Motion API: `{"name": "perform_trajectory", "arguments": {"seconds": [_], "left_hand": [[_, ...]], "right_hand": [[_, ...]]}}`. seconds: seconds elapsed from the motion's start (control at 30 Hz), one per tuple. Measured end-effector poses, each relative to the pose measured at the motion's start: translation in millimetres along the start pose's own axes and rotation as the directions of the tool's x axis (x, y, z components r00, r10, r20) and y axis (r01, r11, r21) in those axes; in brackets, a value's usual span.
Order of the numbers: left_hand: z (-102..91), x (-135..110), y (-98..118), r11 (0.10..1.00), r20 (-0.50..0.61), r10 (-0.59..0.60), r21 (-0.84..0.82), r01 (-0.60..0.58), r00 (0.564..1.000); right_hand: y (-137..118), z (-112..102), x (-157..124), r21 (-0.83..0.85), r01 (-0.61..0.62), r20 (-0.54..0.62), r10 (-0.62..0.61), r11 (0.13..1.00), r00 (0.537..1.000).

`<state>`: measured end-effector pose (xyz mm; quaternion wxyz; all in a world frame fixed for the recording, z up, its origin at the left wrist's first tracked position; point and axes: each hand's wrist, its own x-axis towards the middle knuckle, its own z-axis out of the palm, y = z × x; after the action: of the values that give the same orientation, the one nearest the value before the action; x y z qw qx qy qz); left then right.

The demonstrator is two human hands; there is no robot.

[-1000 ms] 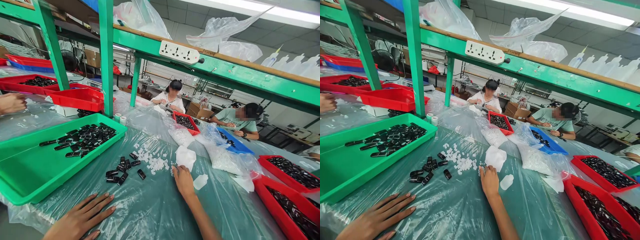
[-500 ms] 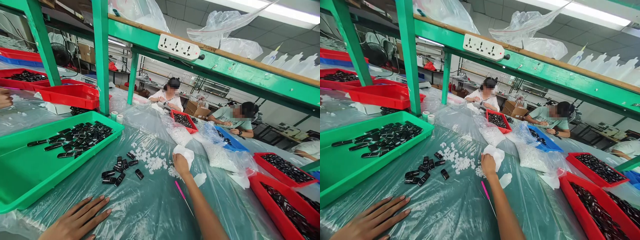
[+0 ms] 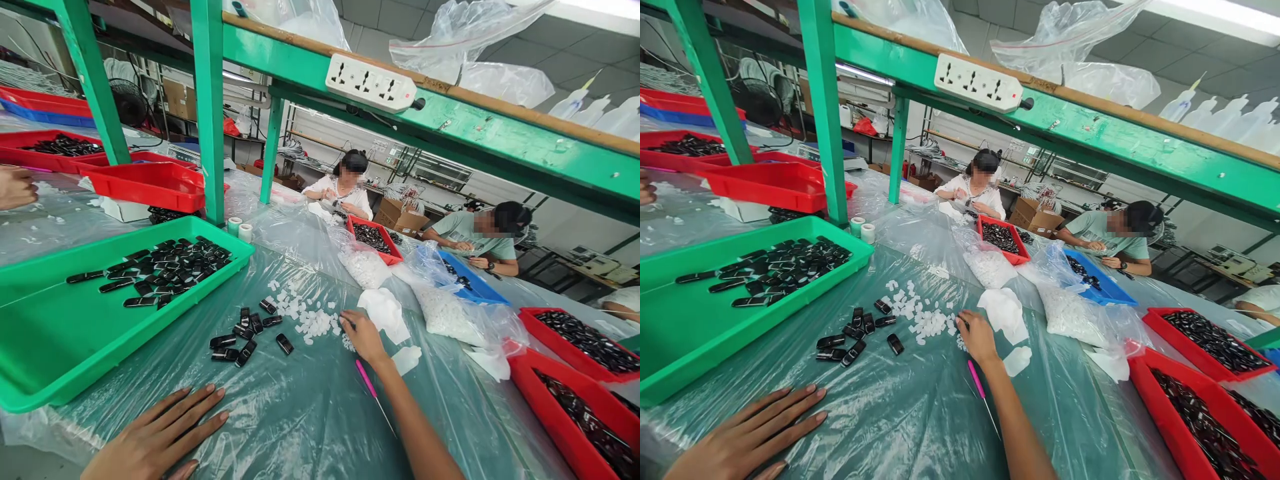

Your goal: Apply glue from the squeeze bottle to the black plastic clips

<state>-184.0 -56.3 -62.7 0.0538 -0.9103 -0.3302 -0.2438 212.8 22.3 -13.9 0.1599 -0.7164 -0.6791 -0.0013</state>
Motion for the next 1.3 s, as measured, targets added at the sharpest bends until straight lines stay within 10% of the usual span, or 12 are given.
{"name": "perform_trajectory", "arguments": {"seconds": [0.5,0.93,1.03,1.1,1.17,1.3], "left_hand": [[-49.3,64,12,0.98,0.284,-0.054,-0.167,0.105,0.957],[24.9,164,11,0.99,0.286,0.095,-0.128,-0.06,0.953],[26.5,170,15,0.95,0.278,0.036,-0.309,0.053,0.96],[22.4,176,21,0.77,0.33,-0.062,-0.585,0.256,0.942],[17.7,184,28,0.39,0.456,-0.104,-0.799,0.458,0.884],[13.0,201,44,-0.213,0.563,-0.039,-0.811,0.544,0.825]], "right_hand": [[2,-7,-35,0.122,0.154,-0.036,-0.151,0.981,0.988],[-6,-26,-91,0.1,0.187,-0.084,-0.179,0.977,0.98],[-6,-26,-103,0.103,0.181,-0.08,-0.173,0.978,0.982],[-4,-27,-107,0.127,0.172,-0.071,-0.164,0.977,0.984],[-1,-30,-109,0.162,0.148,-0.064,-0.14,0.976,0.988],[2,-37,-110,0.194,0.075,-0.06,-0.064,0.978,0.996]]}}
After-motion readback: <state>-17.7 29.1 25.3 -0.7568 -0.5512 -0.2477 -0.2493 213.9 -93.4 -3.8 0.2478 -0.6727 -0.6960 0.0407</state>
